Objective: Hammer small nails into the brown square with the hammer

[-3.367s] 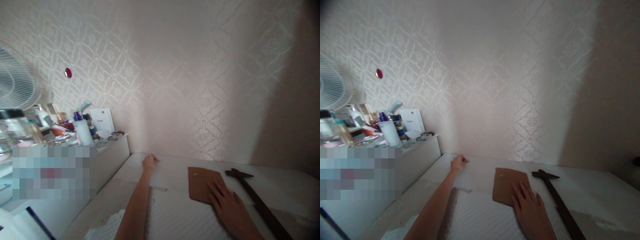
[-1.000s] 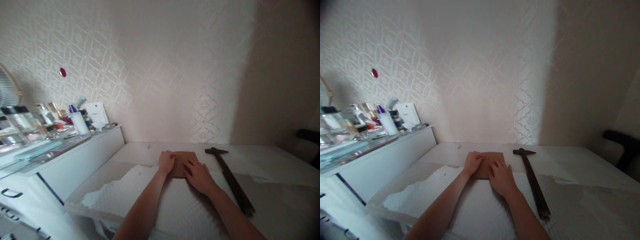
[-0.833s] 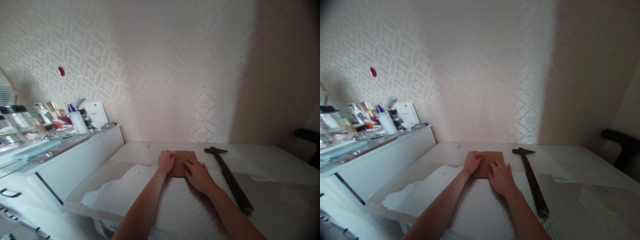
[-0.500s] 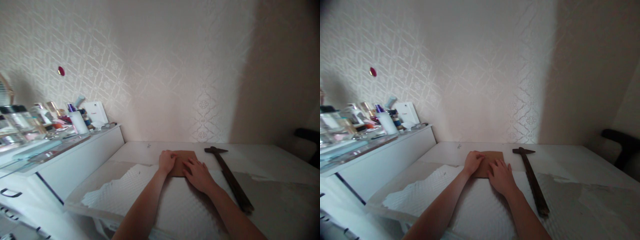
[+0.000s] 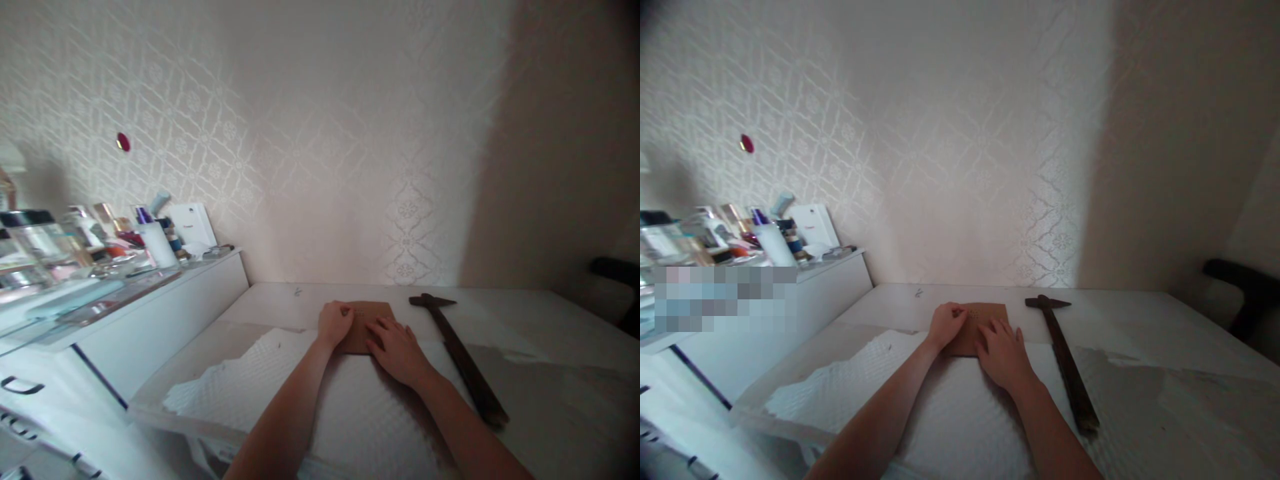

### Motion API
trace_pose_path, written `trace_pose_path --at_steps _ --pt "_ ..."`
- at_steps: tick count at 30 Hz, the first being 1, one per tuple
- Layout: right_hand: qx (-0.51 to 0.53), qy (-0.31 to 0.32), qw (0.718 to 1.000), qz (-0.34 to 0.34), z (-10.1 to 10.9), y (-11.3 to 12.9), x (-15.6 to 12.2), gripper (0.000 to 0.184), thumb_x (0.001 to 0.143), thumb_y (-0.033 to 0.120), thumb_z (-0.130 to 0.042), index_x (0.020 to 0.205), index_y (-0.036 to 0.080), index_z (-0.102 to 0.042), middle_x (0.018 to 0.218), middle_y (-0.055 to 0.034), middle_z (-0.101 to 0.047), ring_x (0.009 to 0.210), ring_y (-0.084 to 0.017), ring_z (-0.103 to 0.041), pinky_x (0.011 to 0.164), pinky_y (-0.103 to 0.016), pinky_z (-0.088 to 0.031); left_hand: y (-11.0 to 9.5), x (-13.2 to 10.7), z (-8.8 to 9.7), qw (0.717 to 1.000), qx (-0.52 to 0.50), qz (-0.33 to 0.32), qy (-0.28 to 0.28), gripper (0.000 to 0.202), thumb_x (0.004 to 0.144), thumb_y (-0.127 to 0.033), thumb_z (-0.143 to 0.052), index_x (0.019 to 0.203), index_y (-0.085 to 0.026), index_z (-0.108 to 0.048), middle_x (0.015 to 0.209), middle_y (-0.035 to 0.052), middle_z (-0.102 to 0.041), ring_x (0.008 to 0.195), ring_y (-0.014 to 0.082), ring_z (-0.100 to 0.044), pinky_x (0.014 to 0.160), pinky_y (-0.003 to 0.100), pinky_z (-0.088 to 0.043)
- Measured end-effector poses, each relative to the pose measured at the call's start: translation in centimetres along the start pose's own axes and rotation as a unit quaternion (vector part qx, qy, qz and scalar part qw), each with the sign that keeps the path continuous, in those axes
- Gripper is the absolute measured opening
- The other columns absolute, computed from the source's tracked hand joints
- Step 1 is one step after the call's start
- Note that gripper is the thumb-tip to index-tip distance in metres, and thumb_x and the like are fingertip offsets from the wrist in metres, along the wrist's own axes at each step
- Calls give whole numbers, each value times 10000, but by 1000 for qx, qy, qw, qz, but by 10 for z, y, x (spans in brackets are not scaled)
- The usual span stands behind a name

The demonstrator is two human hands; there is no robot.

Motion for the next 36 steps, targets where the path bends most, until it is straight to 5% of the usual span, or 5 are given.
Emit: trace_pose_path --at_steps 8,14,19,27,36 --pt "4 1 1000 -2 1 0 0 434 868 343 -395 1256 199 -525 1370 -124 -424 1264 -282 -347 1023 -517 -199 0 2 5 1000 -8 2 -8 241 844 -274 -479 893 -180 -695 913 61 -695 860 186 -615 779 250 -437" --pt "9 -1 1000 -1 0 -1 0 436 868 344 -391 1254 192 -525 1370 -119 -425 1259 -278 -355 1025 -508 -203 1 -4 19 997 42 69 -9 256 847 -237 -437 979 -175 -647 1021 89 -663 980 209 -587 856 279 -409" --pt "1 -44 999 -5 7 -3 2 422 872 327 -386 1241 184 -534 1346 -103 -454 1232 -255 -380 1020 -443 -241 -5 -22 21 985 123 104 55 529 759 -499 -544 1131 -126 -574 1204 198 -549 1135 338 -481 938 425 -355" --pt "-94 -167 954 -232 50 -34 -19 413 820 231 -431 1211 175 -550 1195 -138 -551 1077 -311 -478 831 -429 -391 -14 -44 14 952 211 54 213 1044 580 -805 -444 1370 -131 -341 1427 205 -292 1285 405 -272 970 606 -257" --pt "-62 -105 928 -352 65 -77 -41 548 800 292 -423 1331 153 -405 1125 -196 -541 1055 -362 -505 779 -469 -419 -3 -33 11 958 191 55 208 1031 602 -820 -411 1420 -219 -234 1473 172 -188 1327 411 -159 966 680 -143"
Point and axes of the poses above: each hand's wrist, its own x-axis towards the middle knuckle, its own z-axis out of the back of the hand, y = z × x, the point moved 6 cm from there along x, towards the middle knuckle
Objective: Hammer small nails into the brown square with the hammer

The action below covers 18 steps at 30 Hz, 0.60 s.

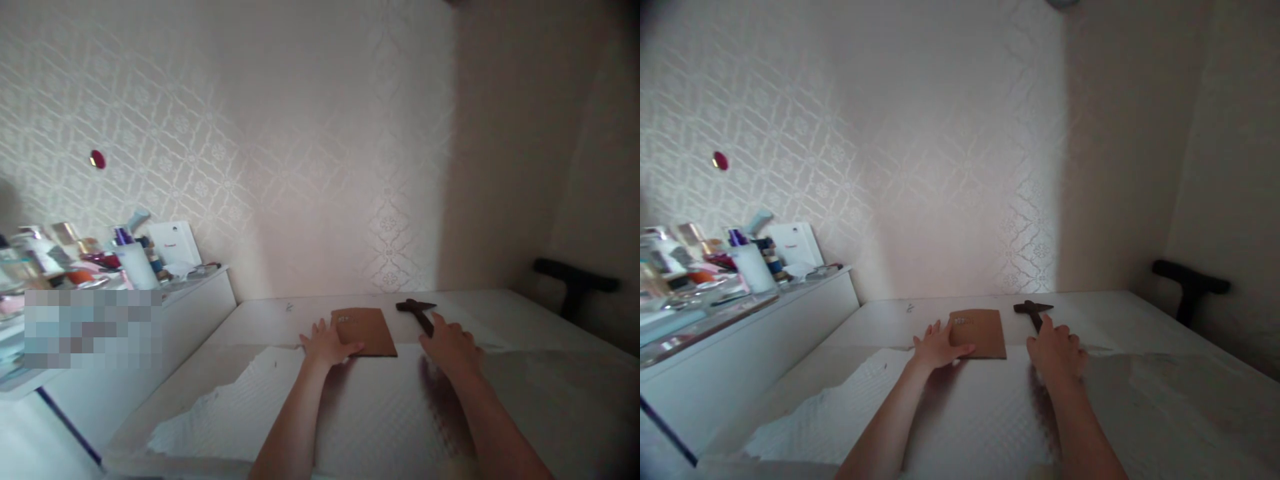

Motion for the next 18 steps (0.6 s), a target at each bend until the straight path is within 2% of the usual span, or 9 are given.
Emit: trace_pose_path --at_steps 4,7,11,13,15,18 --pt "-9 37 999 19 -8 -9 5 564 784 301 -443 1330 166 -401 1120 -190 -541 1039 -360 -527 773 -466 -427 6 8 3 998 -14 9 -61 856 693 -761 -394 1381 -257 -325 1451 156 -268 1320 385 -210 963 682 -145" --pt "-20 55 998 35 -17 -12 8 583 765 269 -463 1335 166 -393 1105 -203 -539 1013 -360 -549 726 -428 -441 8 9 6 994 -13 11 -105 701 750 -675 -435 1286 -225 -466 1404 163 -356 1291 365 -282 968 669 -169" --pt "0 67 995 68 -27 -11 11 596 734 205 -463 1325 165 -396 1036 -193 -579 941 -319 -596 688 -375 -442 4 7 14 986 -41 4 -162 512 810 -517 -487 1201 -190 -541 1352 159 -430 1260 337 -342 980 626 -223" --pt "16 57 995 79 -27 -7 11 622 718 215 -482 1327 135 -381 994 -187 -605 931 -312 -603 697 -371 -441 -2 5 20 978 -82 -27 -191 400 845 -407 -474 1163 -183 -571 1287 138 -504 1204 299 -424 987 544 -293" --pt "31 38 996 74 -25 -4 11 659 713 247 -502 1334 87 -350 972 -192 -621 935 -315 -604 720 -376 -439 -11 6 23 964 -143 -81 -208 320 860 -303 -453 1104 -166 -609 1187 113 -585 1121 241 -508 978 417 -358" --pt "61 24 997 51 -23 0 11 709 715 283 -521 1345 41 -302 971 -203 -631 942 -321 -605 754 -385 -438 -24 8 20 936 -246 -167 -188 270 849 -237 -450 1003 -163 -658 1034 71 -666 977 176 -592 899 289 -427"
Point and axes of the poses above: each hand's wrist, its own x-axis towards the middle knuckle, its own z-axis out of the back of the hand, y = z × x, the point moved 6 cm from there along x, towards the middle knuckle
